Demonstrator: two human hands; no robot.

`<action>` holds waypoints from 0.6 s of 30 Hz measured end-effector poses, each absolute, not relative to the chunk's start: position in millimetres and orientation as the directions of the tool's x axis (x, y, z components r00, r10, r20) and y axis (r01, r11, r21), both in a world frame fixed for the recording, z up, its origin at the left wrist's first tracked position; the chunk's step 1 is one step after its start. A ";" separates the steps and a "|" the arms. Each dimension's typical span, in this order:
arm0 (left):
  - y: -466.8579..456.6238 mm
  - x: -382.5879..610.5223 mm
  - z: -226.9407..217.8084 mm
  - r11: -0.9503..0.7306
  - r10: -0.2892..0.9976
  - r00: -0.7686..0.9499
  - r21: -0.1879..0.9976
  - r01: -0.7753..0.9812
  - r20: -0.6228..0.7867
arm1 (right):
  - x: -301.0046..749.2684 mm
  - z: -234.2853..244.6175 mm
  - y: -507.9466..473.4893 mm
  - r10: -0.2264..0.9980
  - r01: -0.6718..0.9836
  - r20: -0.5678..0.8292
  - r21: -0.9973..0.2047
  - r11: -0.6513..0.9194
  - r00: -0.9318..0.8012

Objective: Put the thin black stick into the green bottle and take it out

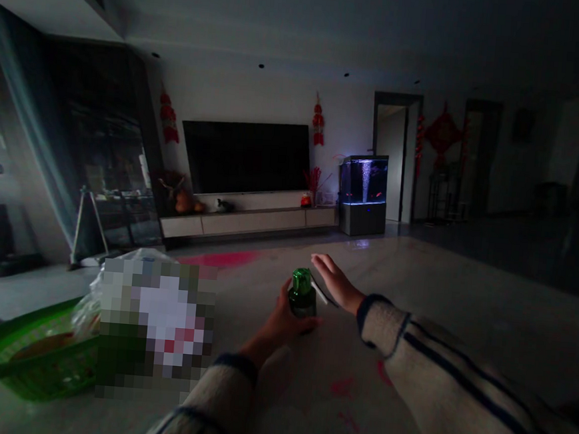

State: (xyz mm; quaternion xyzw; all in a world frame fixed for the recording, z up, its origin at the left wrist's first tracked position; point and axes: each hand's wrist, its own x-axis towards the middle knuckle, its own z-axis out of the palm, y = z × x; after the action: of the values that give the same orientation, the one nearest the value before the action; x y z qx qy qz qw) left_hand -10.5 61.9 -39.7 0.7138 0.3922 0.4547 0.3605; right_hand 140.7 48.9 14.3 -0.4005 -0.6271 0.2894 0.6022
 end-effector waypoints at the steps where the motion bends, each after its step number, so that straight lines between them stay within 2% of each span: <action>1: 59.2 -8.9 -36.5 -0.419 0.889 0.306 0.875 0.244 0.341 | 142.7 16.1 50.0 0.849 0.148 0.522 -0.848 0.508 0.079; 6: 49.4 -3.0 -23.2 -0.376 0.912 0.274 0.891 0.253 0.306 | 150.0 17.1 56.6 0.844 0.148 0.511 -0.859 0.491 0.163; 11: 45.5 5.6 -20.6 -0.350 0.933 0.169 0.906 0.236 0.317 | 150.6 15.4 59.1 0.842 0.162 0.516 -0.854 0.494 0.158; 18: 45.7 8.7 -21.1 -0.301 0.953 0.122 0.915 0.268 0.278 | 151.6 11.6 63.9 0.841 0.170 0.525 -0.847 0.503 0.129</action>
State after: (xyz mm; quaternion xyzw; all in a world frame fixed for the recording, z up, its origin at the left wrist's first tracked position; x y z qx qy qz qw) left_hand 8.7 45.7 -21.1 0.6550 0.4660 0.4708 0.3634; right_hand 151.6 63.9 11.6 -0.4195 -0.6024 0.2692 0.6234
